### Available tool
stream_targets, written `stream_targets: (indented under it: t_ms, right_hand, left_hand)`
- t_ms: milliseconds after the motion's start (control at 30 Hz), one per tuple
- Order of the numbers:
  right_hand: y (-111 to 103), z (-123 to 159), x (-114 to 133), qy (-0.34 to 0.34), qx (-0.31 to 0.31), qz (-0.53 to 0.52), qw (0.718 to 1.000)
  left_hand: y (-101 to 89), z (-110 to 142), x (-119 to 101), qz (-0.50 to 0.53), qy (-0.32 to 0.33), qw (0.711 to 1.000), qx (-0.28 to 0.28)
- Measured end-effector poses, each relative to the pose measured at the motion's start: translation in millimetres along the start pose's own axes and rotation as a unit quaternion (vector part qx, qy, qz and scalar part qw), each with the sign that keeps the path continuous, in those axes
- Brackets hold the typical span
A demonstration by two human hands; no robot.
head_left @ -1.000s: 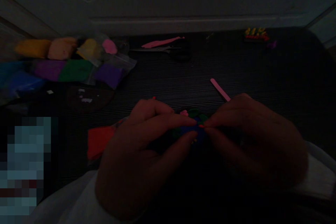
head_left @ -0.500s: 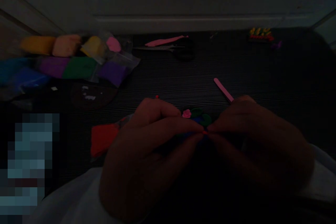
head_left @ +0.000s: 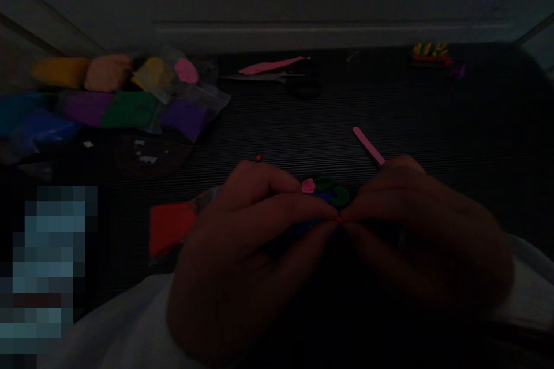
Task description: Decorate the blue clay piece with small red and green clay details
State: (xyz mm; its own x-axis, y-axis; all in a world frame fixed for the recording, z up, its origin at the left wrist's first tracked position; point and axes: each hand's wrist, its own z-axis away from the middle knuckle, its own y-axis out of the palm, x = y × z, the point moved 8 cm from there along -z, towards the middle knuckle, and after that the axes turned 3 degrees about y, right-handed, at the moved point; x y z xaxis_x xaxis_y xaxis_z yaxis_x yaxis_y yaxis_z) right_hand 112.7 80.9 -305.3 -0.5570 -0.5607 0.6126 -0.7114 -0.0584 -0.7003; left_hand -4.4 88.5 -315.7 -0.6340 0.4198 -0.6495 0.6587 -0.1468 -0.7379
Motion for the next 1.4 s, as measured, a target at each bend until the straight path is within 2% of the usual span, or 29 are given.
stream_targets:
  t_ms: [867, 1100, 1400]
  right_hand:
    - [-1.0, 0.9, 0.3, 0.0, 0.0, 0.0, 1.0]
    - [0.2, -0.1, 1.7, -0.008, 0.013, -0.006, 1.0]
    - [0.2, -0.5, 4.4, -0.019, -0.002, -0.01, 1.0]
  left_hand:
    - [-0.1, -0.3, 0.6, -0.004, -0.004, 1.0, 0.003]
    - [0.8, 0.0, -0.2, 0.007, 0.006, 1.0, 0.007]
    - [-0.5, -0.5, -1.8, 0.02, 0.021, 1.0, -0.002]
